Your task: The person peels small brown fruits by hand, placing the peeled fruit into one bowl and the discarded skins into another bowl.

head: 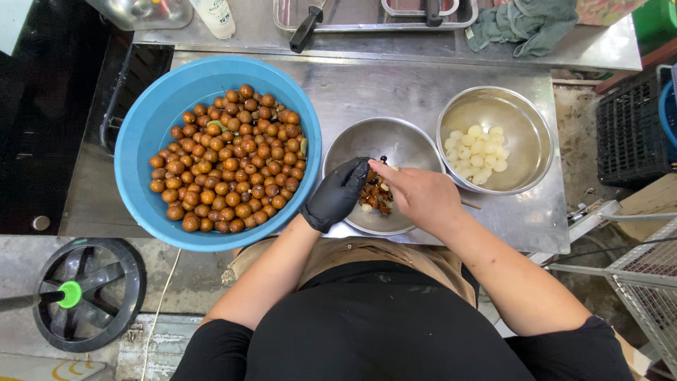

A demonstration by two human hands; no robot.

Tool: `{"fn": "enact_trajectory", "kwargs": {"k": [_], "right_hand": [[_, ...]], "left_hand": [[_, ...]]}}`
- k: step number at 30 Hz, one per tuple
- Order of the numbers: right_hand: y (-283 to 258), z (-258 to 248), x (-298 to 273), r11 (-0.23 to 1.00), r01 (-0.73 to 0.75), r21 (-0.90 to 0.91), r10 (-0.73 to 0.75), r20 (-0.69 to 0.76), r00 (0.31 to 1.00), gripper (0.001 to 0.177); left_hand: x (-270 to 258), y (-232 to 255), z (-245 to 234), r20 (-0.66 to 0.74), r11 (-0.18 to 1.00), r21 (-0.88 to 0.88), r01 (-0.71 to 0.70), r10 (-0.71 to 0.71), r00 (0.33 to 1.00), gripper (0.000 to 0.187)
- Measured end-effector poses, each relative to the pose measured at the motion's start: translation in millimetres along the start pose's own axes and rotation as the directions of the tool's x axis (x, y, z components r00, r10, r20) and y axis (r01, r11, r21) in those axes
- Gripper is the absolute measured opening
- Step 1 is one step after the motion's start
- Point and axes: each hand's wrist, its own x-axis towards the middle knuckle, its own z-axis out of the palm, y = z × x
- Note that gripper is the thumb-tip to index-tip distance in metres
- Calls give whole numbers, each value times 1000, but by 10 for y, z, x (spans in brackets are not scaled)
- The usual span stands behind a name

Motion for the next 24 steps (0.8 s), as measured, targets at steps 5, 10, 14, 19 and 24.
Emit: {"fn": "enact_trajectory", "kwargs": {"k": [5, 10, 14, 19, 24], "right_hand": [[28, 23, -17, 993, -34, 116, 31, 25, 999, 49], [203, 105, 59, 859, -334, 387, 205, 338, 919, 40], [462, 226, 60, 641, -593, 487, 391, 457, 799, 43], [518, 265, -11, 757, -522, 393, 294, 508, 810, 38], [322, 213, -43, 547, -628, 553, 379, 506, 775, 31]], "left_hand": [[15, 56, -130, 111, 953, 304, -17, -18, 994, 48], [5, -118, -164, 89, 956, 270, 111, -140, 986, 51], [-15, -196, -253, 169, 964, 38, 264, -267, 949, 53], [-50, -81, -175, 168, 954, -231, 192, -156, 973, 48], [12, 63, -43, 117, 798, -560, 223, -190, 975, 46]]}}
